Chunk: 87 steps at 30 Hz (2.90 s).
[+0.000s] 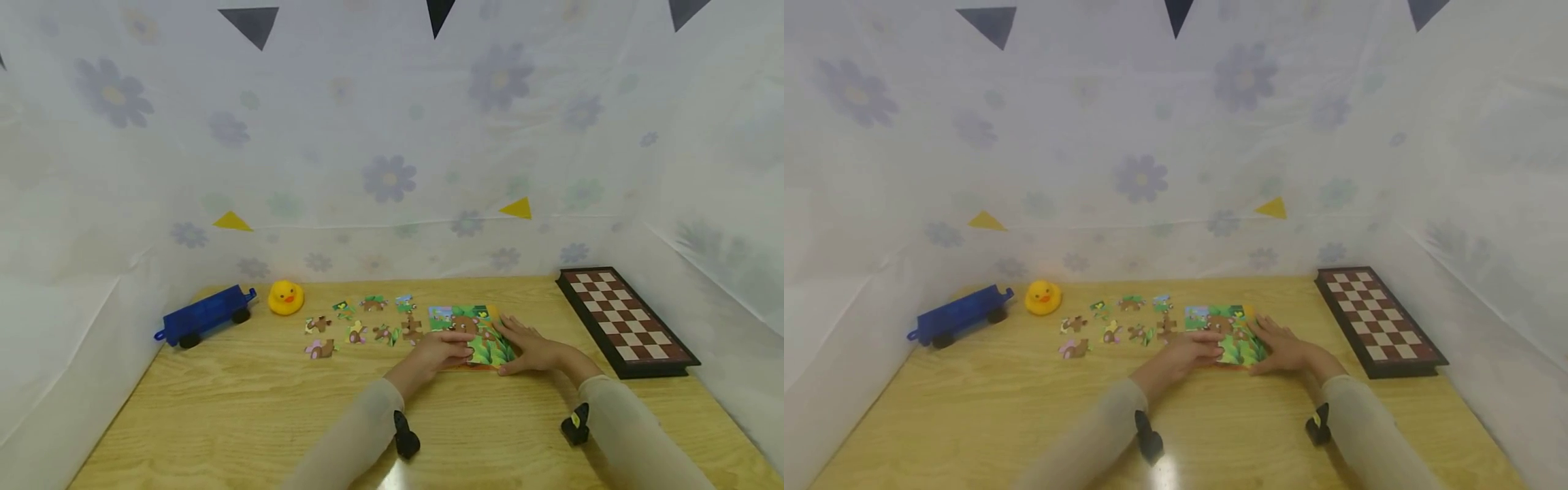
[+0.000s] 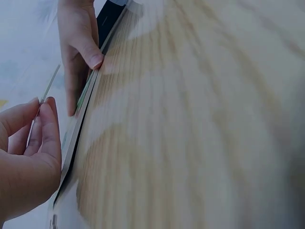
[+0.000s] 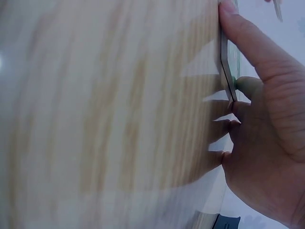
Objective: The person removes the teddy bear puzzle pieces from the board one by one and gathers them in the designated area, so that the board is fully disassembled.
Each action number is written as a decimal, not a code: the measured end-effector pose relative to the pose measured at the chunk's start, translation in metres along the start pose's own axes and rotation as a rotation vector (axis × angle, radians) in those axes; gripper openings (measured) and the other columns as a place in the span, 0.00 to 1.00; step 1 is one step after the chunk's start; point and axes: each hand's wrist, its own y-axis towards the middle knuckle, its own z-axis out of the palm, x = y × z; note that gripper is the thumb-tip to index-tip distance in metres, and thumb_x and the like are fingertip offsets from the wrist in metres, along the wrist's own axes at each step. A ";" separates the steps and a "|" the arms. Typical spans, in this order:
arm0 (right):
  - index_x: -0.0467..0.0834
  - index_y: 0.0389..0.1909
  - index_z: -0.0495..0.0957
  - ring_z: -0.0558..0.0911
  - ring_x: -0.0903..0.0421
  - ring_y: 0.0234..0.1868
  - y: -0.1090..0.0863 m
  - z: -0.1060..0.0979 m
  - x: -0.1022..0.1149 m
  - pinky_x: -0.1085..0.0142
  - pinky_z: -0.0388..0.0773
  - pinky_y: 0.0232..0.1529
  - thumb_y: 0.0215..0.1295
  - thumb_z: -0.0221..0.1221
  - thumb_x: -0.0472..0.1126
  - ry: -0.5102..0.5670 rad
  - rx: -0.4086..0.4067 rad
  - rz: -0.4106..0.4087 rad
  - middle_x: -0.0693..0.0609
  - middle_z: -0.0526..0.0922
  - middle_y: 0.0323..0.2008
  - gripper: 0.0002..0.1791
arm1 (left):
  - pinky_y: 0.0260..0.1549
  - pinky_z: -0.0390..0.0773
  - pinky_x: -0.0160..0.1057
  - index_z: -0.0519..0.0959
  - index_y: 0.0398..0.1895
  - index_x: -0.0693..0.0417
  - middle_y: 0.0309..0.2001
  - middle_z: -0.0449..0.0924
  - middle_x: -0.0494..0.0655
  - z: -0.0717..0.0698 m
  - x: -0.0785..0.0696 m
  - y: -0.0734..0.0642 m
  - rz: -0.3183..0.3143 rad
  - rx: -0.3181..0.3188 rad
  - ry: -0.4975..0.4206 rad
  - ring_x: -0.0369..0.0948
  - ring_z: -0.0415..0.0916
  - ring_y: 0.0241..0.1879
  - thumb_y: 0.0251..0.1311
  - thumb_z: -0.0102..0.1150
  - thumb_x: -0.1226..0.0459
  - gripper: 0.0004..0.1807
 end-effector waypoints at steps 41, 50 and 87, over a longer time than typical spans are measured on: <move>0.37 0.74 0.40 0.27 0.34 0.70 0.000 0.000 -0.002 0.34 0.22 0.63 0.56 0.66 0.55 0.019 -0.009 -0.024 0.33 0.29 0.72 0.57 | 0.37 0.83 0.36 0.82 0.47 0.65 0.38 0.82 0.50 -0.139 -0.021 -0.108 0.005 -0.384 0.316 0.36 0.78 0.35 0.54 0.62 0.76 0.15; 0.36 0.74 0.40 0.27 0.33 0.70 -0.001 0.000 -0.002 0.34 0.23 0.63 0.56 0.66 0.55 0.023 -0.003 -0.021 0.32 0.28 0.72 0.57 | 0.36 0.83 0.35 0.82 0.45 0.66 0.40 0.82 0.51 -0.139 -0.024 -0.104 -0.007 -0.393 0.357 0.36 0.78 0.34 0.53 0.62 0.78 0.15; 0.38 0.74 0.36 0.31 0.30 0.69 0.001 -0.015 -0.008 0.29 0.33 0.61 0.61 0.63 0.51 0.153 0.006 -0.011 0.31 0.29 0.71 0.54 | 0.59 0.70 0.44 0.58 0.68 0.71 0.63 0.65 0.66 -0.166 -0.045 -0.127 0.044 0.091 0.081 0.47 0.74 0.56 0.70 0.47 0.67 0.27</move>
